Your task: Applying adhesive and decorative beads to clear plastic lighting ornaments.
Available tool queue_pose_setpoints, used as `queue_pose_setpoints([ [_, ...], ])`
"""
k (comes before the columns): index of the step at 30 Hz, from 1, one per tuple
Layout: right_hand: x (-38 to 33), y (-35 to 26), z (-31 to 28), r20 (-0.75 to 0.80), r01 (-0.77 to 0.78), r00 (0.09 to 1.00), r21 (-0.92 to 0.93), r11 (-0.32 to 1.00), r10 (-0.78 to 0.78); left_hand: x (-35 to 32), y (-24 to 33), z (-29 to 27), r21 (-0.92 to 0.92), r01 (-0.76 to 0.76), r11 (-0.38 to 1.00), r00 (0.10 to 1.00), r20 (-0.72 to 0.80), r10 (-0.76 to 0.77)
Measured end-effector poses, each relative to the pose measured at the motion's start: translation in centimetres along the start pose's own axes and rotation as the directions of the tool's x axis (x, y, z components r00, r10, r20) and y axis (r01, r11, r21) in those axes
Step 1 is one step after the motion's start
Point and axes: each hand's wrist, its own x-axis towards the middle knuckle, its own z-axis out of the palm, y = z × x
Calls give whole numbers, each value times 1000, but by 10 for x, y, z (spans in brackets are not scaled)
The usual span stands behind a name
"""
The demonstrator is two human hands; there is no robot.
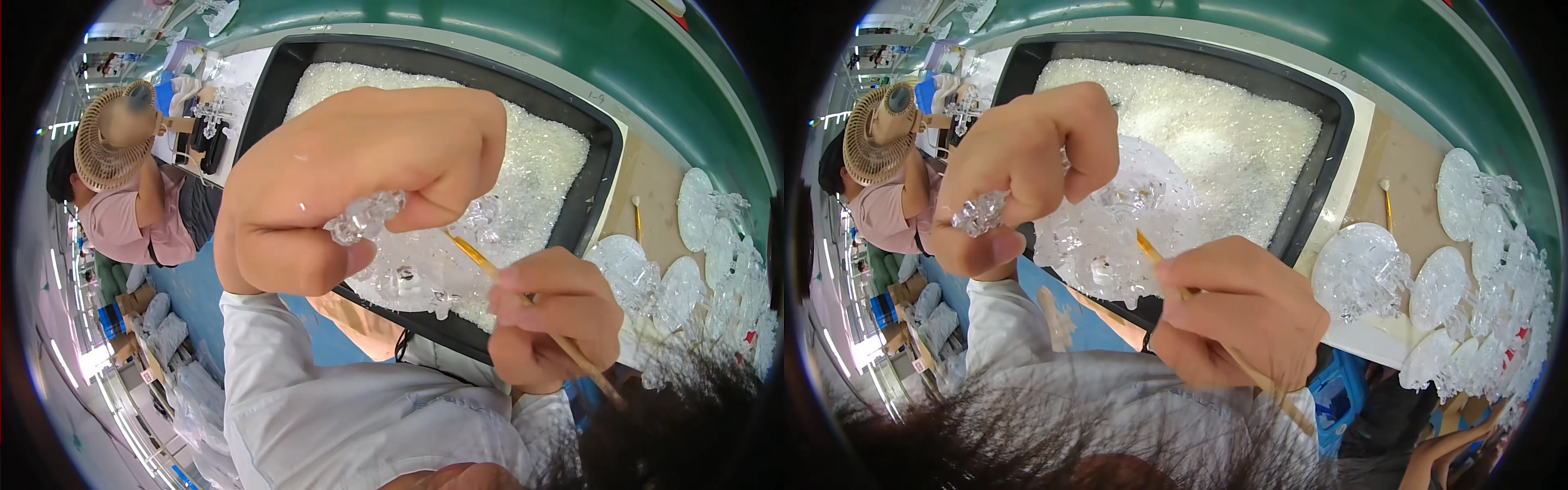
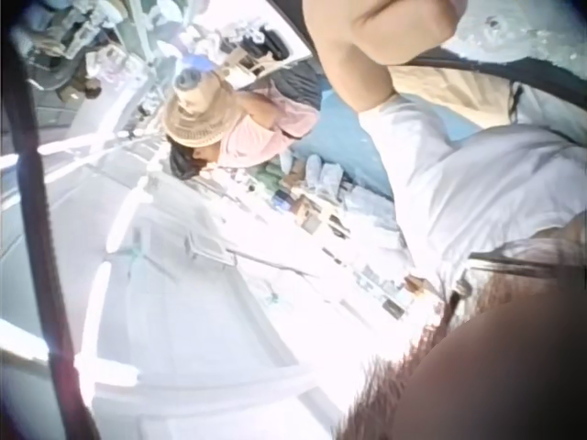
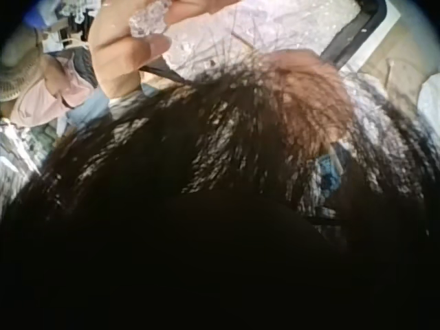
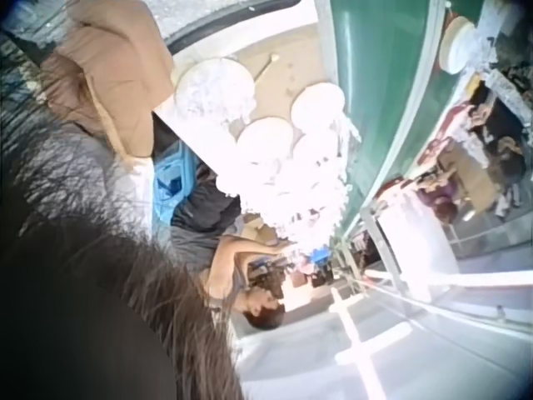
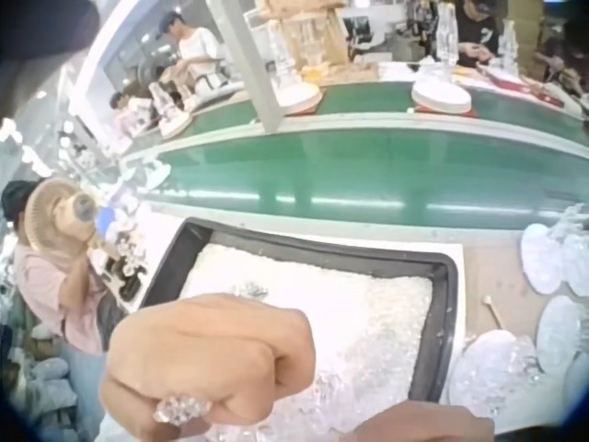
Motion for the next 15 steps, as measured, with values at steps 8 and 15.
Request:
queue_pose_setpoints([
  [8,1,-3,-3,111,56,993,-165,985,-37,1,-3,7,-30,-49,998,996,-80,46],
  [15,3,-5,4,105,54,994,-212,976,-32,1,-5,11,-9,-79,997,990,-117,77],
])
